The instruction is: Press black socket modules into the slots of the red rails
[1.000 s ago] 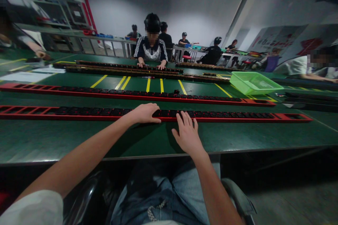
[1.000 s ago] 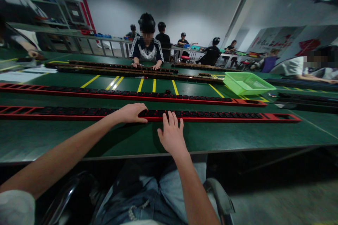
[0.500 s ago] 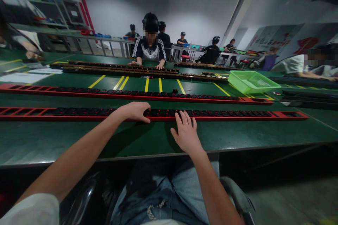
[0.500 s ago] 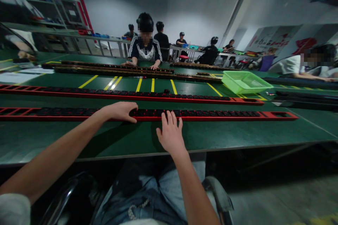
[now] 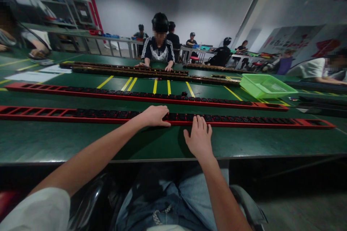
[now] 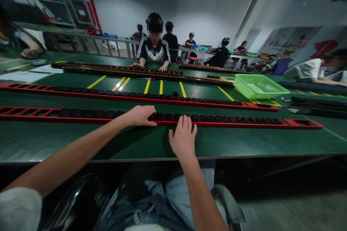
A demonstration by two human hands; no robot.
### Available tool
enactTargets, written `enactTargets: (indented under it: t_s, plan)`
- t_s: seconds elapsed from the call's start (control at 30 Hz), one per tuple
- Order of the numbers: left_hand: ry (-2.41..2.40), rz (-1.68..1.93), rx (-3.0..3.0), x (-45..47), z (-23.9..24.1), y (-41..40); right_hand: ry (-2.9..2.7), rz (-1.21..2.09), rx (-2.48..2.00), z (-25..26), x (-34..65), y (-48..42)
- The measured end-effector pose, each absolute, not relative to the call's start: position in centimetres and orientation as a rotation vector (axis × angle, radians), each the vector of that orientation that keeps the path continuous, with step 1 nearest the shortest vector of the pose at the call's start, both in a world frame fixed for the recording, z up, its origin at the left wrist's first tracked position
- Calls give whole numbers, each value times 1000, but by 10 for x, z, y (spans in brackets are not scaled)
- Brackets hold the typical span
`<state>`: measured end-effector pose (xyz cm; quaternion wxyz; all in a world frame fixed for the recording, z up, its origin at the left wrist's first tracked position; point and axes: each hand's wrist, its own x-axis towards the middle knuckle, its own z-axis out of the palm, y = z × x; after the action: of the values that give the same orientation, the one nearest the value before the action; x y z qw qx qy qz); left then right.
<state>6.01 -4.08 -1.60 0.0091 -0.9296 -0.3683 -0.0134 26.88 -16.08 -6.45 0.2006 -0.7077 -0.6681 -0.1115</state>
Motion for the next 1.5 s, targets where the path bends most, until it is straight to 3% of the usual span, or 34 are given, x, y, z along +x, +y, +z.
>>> enactTargets:
  t_s: [0.6, 1.5]
  plan:
    - [-1199, 43, -2888, 67, -22, -46, -2182, -294, -1741, -63, 268, -162]
    - [-954, -260, -2916, 64, -23, -49, -2123, -290, -1780, -64, 231, -161]
